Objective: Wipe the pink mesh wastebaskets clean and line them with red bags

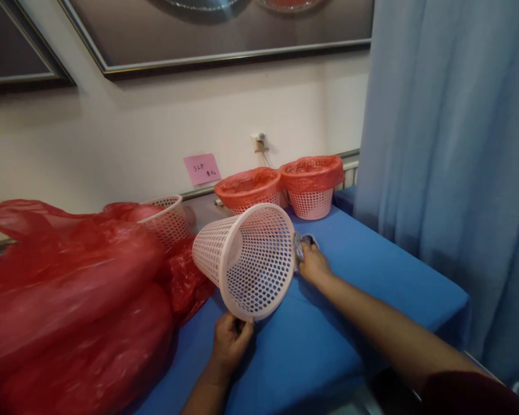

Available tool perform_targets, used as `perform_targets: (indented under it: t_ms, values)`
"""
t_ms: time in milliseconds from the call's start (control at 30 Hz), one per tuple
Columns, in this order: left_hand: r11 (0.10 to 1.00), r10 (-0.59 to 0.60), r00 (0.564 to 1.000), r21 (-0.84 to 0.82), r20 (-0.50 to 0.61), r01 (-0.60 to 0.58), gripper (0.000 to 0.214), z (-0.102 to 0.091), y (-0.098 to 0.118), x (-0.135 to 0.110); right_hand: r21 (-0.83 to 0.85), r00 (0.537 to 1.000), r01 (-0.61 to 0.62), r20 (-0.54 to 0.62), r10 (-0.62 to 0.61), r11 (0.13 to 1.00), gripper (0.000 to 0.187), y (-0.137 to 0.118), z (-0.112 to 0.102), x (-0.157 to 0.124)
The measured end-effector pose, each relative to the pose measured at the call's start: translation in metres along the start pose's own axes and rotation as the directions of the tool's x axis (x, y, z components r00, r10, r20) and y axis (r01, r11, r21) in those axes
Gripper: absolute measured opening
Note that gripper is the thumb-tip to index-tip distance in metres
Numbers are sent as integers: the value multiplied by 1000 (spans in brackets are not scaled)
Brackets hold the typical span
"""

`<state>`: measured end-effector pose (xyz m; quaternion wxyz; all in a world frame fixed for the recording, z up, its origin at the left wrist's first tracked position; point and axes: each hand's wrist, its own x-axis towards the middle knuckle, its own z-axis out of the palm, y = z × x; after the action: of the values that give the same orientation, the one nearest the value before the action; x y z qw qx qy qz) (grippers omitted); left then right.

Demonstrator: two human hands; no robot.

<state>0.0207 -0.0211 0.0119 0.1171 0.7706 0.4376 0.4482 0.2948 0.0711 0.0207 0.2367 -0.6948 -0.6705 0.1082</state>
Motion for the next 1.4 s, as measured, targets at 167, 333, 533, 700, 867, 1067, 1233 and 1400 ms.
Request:
perform_targets:
  t_ms: [167, 333, 533, 700, 867, 1067, 1233, 1400]
  values:
    - [1000, -17, 1000, -18, 6, 17, 20, 2, 0, 1, 56, 972, 169, 154, -175, 984, 57, -15, 17, -64]
    - [1000, -26, 1000, -13, -1, 26, 21, -1, -1, 1, 440, 914, 288, 140, -381, 850, 61, -42, 28, -101]
    - [999, -33, 999, -3, -6, 33, 24, 0, -2, -1, 653, 868, 420, -492, -69, 630, 66, -55, -12, -52]
    - [999, -35, 999, -9, -1, 35, 24, 2, -4, 0, 637, 814, 494, -578, -57, 592, 69, -90, -51, 0]
    - [999, -30, 999, -24, -12, 30, 24, -3, -10, 0, 496, 680, 727, -425, -598, 475, 68, -114, -22, -46]
    - [998, -57, 998, -37, 29, 58, 28, -7, -12, -2, 265, 718, 681, -59, -693, 683, 52, -60, 23, -91]
    - [992, -113, 992, -54, 56, 116, 35, -4, -3, -1, -136, 930, 366, 28, -366, 921, 35, -15, 26, -64]
    - [994, -100, 993, -44, 58, 103, 37, -4, 0, 0, -281, 975, 189, -57, -213, 941, 46, 7, 1, -23]
